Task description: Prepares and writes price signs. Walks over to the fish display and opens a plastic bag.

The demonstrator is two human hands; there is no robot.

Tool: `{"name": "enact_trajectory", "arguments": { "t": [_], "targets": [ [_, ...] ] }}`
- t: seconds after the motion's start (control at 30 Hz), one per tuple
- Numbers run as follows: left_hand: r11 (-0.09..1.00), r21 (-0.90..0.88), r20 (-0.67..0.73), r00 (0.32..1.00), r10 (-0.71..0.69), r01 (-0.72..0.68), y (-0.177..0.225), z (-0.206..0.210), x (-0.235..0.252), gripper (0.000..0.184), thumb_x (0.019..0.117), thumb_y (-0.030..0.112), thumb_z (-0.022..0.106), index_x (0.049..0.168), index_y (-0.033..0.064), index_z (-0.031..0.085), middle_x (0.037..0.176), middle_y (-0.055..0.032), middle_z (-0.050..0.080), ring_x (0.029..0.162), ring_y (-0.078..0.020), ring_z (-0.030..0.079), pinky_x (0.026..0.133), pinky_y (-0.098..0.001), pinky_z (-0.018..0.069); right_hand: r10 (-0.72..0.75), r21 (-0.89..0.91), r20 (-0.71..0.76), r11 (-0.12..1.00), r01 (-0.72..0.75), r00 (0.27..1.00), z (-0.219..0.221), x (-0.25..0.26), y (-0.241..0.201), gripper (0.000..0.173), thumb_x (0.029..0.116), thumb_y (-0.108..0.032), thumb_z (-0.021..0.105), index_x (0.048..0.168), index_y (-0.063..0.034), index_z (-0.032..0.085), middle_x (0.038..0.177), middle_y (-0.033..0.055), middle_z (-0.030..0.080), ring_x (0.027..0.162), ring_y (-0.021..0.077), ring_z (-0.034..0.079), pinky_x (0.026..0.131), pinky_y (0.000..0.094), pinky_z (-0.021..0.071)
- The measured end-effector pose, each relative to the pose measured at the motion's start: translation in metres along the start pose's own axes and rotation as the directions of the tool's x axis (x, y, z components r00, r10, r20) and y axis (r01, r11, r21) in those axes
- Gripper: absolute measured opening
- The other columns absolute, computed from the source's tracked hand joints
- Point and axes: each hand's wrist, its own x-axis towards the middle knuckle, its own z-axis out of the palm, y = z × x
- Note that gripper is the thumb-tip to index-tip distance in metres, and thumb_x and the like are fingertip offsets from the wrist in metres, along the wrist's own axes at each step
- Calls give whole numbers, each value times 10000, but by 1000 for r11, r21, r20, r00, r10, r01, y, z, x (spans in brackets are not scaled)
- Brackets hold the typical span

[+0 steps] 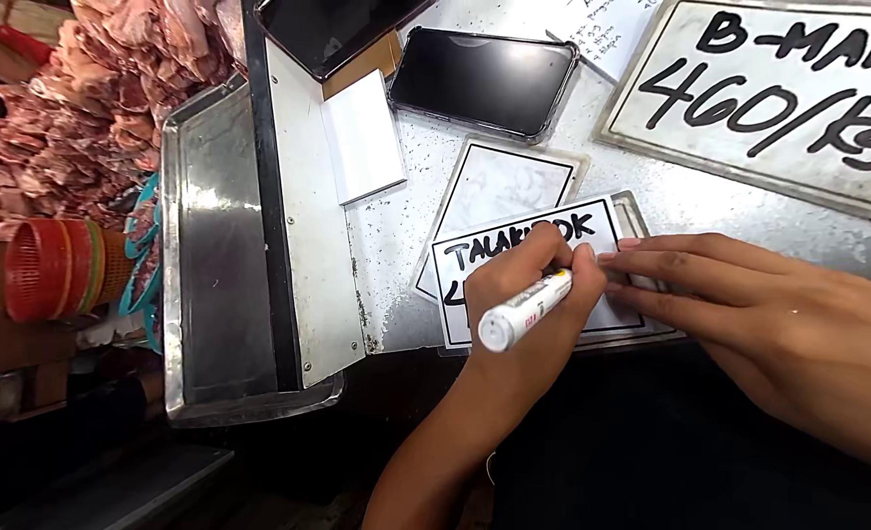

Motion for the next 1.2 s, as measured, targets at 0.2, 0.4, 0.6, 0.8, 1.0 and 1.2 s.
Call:
{"name": "enact_trajectory", "arguments": {
  "t": [0.2,0.4,0.6,0.8,1.0,1.2],
  "targets": [
    [1000,-17,53,999,12,-12,4,-4,-2,174,812,53,693,673,86,592,583,69,542,549,65,523,510,-101,426,11,-8,-17,1000,-12,1000,-1,-2,3,421,898,-25,433,1079,-139,796,1247,192,676,1179,371,614,924,393,528],
    [999,-45,83,996,23,-20,7,8,7,170,811,59,705,686,93,595,582,61,541,529,44,522,486,-123,425,-64,-12,82,998,66,995,-12,-3,4,466,892,-17,423,1157,-177,772,1292,240,648,1220,427,591,961,426,518],
    [999,-42,84,996,29,-26,6,4,4,184,807,49,692,661,90,589,570,67,531,525,51,509,485,-115,413,-126,2,171,992,127,977,-17,-3,6,480,910,-15,449,1173,-241,782,1342,299,595,1235,478,558,969,463,505],
    [998,-35,129,990,50,-46,8,9,1,187,834,78,678,666,77,595,568,49,537,529,39,511,487,-127,403,-152,105,130,985,139,980,-17,-5,20,456,891,-45,451,1079,-256,808,1332,242,622,1255,429,569,987,460,516],
    [973,-195,-129,987,98,-122,4,-41,-23,127,966,165,666,848,117,656,739,119,638,676,91,590,605,-81,496,-15,113,-90,993,26,996,-24,6,33,314,1019,-187,495,1158,-190,777,971,67,599,696,88,551,536,210,432],
    [965,-197,-494,868,57,-175,-35,-77,-45,206,1001,446,596,947,266,680,809,180,668,645,67,605,552,-91,490,-34,-155,93,987,48,995,-10,13,22,668,885,-691,527,1327,-221,699,1062,97,635,548,175,560,390,319,375]
  ]
}}
